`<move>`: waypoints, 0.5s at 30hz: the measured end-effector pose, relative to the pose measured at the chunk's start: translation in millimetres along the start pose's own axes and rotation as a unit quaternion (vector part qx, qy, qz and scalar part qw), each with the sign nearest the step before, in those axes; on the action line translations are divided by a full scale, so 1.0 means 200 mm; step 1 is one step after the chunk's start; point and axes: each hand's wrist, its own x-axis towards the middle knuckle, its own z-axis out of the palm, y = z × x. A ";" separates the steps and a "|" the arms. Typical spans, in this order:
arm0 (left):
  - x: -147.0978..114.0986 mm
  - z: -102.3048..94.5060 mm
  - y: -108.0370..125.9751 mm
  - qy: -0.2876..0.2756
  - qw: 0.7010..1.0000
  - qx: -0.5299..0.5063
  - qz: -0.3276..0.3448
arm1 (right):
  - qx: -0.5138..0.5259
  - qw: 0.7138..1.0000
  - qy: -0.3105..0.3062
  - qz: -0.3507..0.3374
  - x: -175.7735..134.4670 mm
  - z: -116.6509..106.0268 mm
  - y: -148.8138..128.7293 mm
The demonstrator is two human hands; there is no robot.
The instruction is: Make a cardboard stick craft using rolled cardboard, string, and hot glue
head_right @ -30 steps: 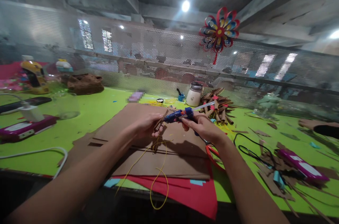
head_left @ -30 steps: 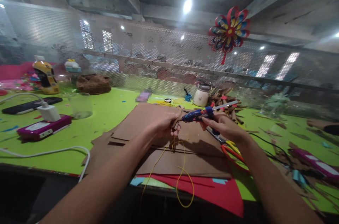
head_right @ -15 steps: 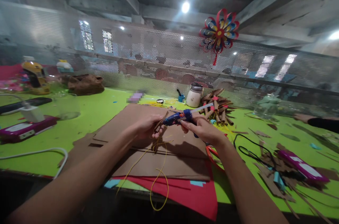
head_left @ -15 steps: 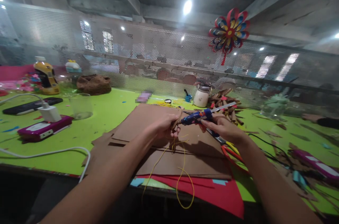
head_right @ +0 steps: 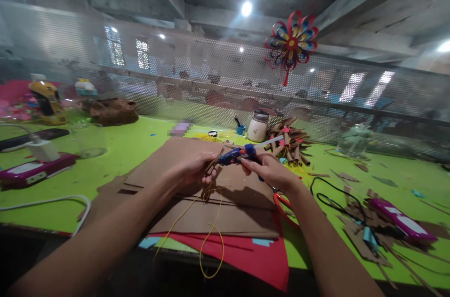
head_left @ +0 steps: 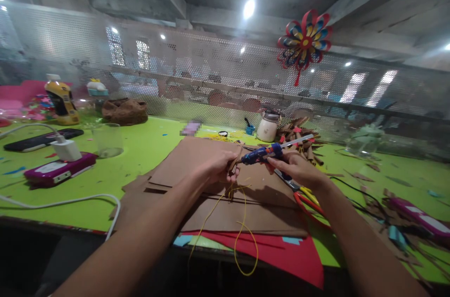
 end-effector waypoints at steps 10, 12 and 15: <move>-0.02 0.00 0.00 -0.036 0.999 -0.008 0.022 | -0.011 1.000 -0.008 0.001 -0.01 0.00 -0.03; -0.01 0.00 0.00 -0.036 0.999 -0.011 0.020 | -0.007 1.000 -0.011 0.001 -0.01 0.01 -0.03; -0.01 0.00 0.00 -0.044 0.999 -0.015 0.017 | 0.014 1.000 -0.023 0.001 -0.01 0.01 -0.02</move>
